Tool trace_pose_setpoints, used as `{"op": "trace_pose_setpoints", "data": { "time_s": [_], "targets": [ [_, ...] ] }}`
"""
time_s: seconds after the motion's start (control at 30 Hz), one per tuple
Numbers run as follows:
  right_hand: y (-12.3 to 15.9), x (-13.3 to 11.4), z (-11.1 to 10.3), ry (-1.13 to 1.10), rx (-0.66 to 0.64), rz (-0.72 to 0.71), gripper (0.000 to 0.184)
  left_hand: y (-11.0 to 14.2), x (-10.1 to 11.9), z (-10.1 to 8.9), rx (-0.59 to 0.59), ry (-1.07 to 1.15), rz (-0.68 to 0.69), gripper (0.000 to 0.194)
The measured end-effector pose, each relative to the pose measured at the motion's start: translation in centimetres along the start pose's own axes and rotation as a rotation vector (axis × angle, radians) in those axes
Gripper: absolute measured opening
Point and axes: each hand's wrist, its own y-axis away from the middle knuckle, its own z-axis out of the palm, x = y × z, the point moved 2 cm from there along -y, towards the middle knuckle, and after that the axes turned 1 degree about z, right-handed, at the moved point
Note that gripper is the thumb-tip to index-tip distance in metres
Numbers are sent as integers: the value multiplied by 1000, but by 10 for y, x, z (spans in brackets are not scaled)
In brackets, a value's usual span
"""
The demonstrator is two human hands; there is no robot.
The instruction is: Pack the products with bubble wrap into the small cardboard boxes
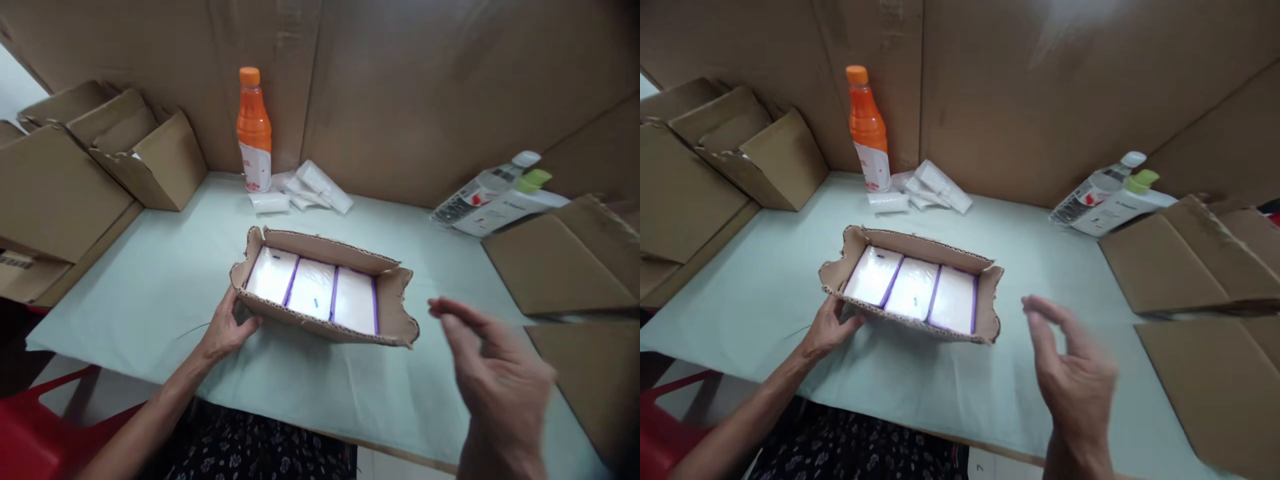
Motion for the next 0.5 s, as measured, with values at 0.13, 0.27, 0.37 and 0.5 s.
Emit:
{"op": "trace_pose_setpoints", "data": {
  "time_s": [0.13,0.27,0.37,0.5],
  "targets": [
    [41,53,55,-47,-381,41,32,2,-11,9,-29,25,-27,67],
    [62,58,97,-54,-456,164,32,-22,-8,9,-35,48,-66,59],
    [47,50,117,-110,-459,196,27,-46,-7,4,12,26,-76,59],
    [11,51,135,-198,-493,173,30,-63,-12,3,111,32,-72,60]
  ]
}}
